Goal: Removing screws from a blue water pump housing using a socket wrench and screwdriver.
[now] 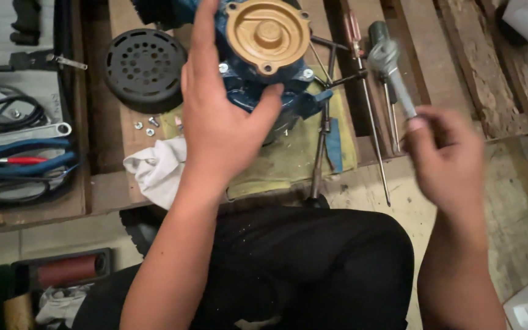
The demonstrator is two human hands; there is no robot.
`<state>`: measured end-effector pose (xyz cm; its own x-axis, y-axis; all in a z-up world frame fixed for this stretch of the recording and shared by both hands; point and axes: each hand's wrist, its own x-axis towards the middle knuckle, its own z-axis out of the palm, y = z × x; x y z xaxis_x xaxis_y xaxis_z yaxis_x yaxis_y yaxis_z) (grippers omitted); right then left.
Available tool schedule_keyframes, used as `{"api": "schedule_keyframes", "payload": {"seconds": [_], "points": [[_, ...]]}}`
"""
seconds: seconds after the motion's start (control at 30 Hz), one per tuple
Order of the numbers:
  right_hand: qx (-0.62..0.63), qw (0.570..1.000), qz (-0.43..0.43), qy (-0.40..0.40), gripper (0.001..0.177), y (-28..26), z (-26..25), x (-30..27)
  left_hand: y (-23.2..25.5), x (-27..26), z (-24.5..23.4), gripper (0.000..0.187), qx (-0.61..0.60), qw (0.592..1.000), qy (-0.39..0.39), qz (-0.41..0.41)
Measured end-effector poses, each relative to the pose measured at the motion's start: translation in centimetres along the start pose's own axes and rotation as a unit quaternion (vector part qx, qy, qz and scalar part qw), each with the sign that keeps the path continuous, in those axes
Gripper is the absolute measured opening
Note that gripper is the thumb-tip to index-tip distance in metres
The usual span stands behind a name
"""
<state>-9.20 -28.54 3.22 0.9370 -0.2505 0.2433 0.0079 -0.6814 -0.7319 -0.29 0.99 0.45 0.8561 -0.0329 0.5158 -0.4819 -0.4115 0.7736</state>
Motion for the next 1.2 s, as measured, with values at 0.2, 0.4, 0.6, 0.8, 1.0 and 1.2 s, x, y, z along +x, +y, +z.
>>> {"api": "schedule_keyframes", "payload": {"seconds": [0.2, 0.4, 0.6, 0.8, 1.0, 1.2], "points": [[-0.036, 0.983, 0.17, -0.064, 0.025, -0.2, 1.5, -3.5, -0.1, 0.0, -0.3, 0.088, -0.015, 1.0, -0.006, 0.016], [-0.103, 0.978, 0.173, -0.047, 0.038, 1.9, 4.5, -6.5, 0.9, 0.1, -0.7, 0.089, -0.03, 0.999, -0.015, 0.007], [-0.122, 0.992, -0.005, -0.032, 0.041, 2.5, 5.7, -6.1, 1.7, 0.4, -0.8, 0.088, -0.039, 0.999, -0.02, -0.004], [-0.13, 0.986, -0.102, -0.037, 0.039, 3.0, 6.7, -4.1, 2.1, 0.4, -0.7, 0.089, -0.035, 0.999, -0.014, -0.002], [-0.143, 0.981, -0.123, -0.038, 0.037, 4.3, 7.5, -2.9, 2.2, 0.4, -0.8, 0.089, -0.038, 0.999, -0.015, -0.009], [-0.16, 0.981, -0.103, -0.026, 0.038, 3.6, 7.2, -3.0, 2.3, 0.5, -0.8, 0.088, -0.052, 0.998, -0.018, -0.002]]}}
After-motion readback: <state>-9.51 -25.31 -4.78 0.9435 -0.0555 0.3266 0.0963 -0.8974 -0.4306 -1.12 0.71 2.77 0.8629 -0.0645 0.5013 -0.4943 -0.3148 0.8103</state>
